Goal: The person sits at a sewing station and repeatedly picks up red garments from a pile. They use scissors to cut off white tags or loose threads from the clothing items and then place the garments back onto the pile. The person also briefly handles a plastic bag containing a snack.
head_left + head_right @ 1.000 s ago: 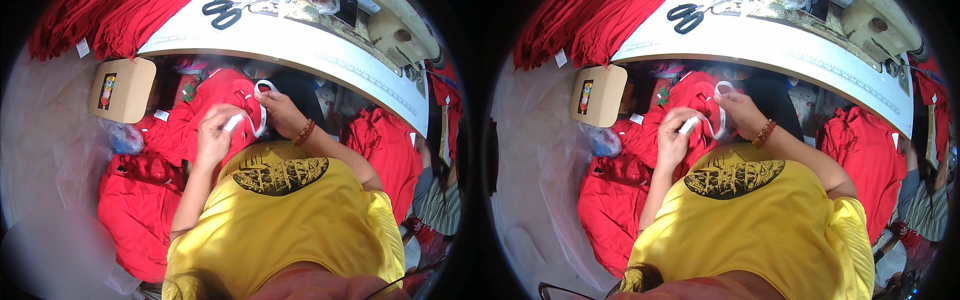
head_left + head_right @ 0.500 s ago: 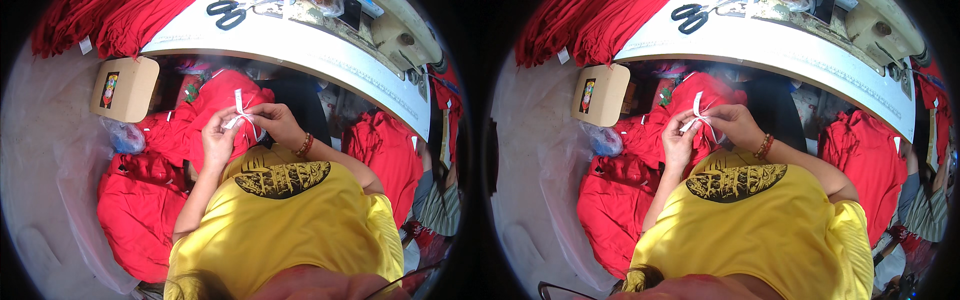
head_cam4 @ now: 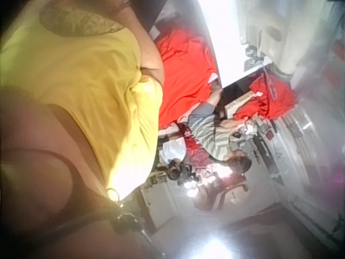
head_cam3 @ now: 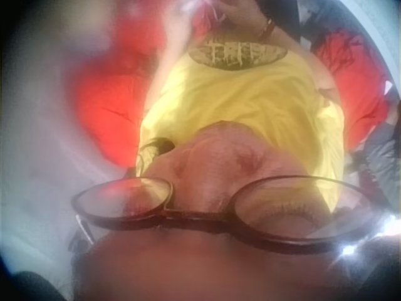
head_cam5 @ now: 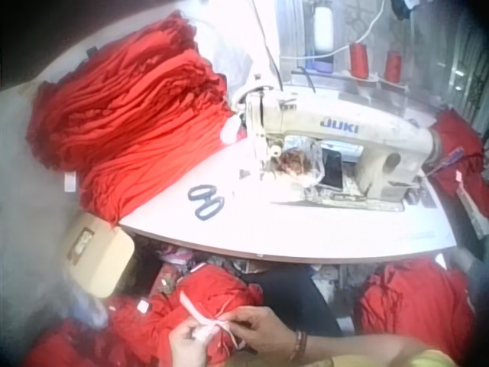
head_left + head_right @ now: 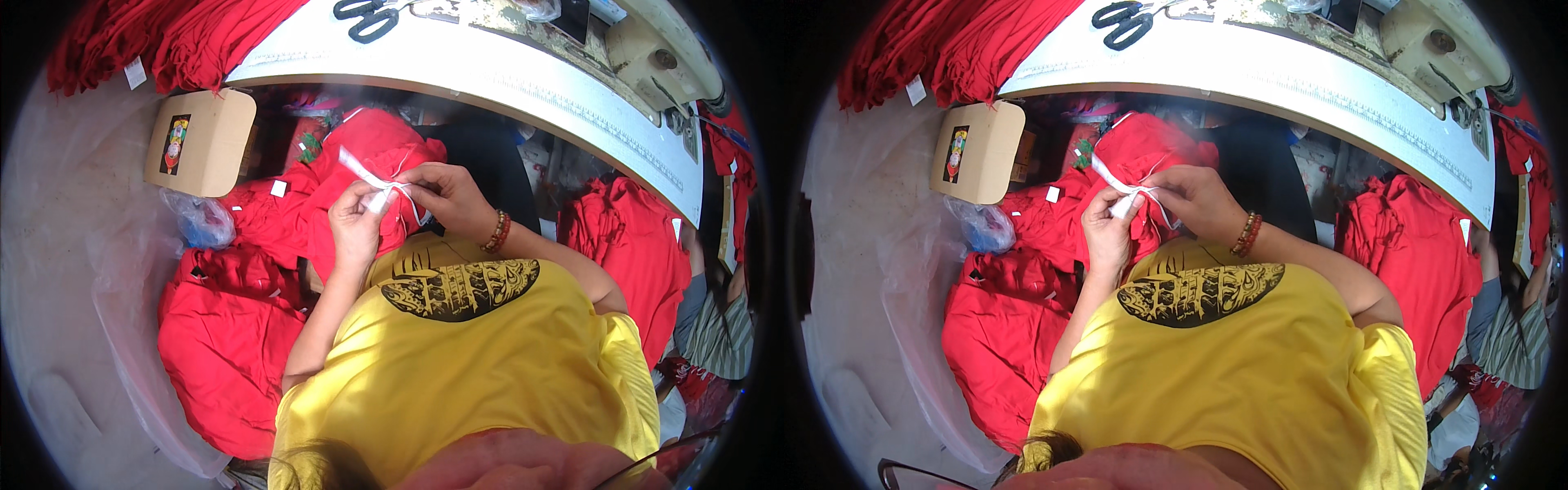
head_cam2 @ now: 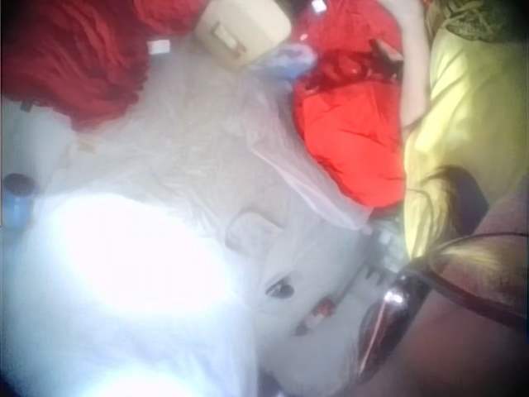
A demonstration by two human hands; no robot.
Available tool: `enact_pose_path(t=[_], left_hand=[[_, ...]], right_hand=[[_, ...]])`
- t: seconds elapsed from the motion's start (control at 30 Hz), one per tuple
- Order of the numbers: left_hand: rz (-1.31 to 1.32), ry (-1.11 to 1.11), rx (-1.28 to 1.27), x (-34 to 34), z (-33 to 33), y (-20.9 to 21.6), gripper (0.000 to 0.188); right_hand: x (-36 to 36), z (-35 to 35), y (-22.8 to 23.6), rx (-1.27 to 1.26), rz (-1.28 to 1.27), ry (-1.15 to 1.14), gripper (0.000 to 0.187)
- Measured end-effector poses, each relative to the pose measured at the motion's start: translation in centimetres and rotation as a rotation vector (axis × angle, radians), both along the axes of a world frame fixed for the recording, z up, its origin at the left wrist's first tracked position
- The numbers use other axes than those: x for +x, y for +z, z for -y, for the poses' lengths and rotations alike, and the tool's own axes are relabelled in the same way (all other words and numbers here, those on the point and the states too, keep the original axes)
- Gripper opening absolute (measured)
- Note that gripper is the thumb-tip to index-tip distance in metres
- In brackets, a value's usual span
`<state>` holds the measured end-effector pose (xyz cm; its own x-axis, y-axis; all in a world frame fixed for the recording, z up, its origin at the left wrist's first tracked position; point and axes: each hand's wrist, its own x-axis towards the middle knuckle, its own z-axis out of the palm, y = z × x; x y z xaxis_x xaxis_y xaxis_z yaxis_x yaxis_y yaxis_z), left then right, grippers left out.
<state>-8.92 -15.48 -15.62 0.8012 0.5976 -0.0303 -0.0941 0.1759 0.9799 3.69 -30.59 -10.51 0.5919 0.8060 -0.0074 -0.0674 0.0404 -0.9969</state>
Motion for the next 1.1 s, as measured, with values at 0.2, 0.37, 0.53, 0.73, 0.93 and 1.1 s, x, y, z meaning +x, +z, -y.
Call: enact_pose_path(t=[0.2, 0.37, 0.53, 0.73, 0.93, 1.1], left_hand=[[-0.075, 0.077, 0.027, 0.5, 1.4, 1.8, 0.022], [-0.187, 0.114, -0.259, 1.4, 1.8, 4.5, 0.018], [-0.096, -0.040, 0.084, 0.9, 0.3, 1.9, 0.016], [-0.141, -0.032, 0.089, 1.7, 1.1, 3.6, 0.014], [-0.007, 0.024, 0.031, 1.6, -0.3, 2.0, 0.014], [-0.042, 0.235, -0.058, 1.9, -1.0, 5.2, 0.012]], right_hand=[[0.2, 0.0, 0.3, -0.017, 0.160, 0.002, 0.016], [0.7, 0.1, 0.8, -0.066, 0.403, -0.031, 0.014], [0.9, -0.1, 0.9, -0.067, 0.452, -0.018, 0.013], [1.6, -0.1, 1.3, -0.053, 0.574, 0.019, 0.013], [1.6, -0.2, 2.3, -0.018, 0.541, -0.038, 0.023], [1.6, -0.3, 3.7, 0.024, 0.864, 0.017, 0.041]])
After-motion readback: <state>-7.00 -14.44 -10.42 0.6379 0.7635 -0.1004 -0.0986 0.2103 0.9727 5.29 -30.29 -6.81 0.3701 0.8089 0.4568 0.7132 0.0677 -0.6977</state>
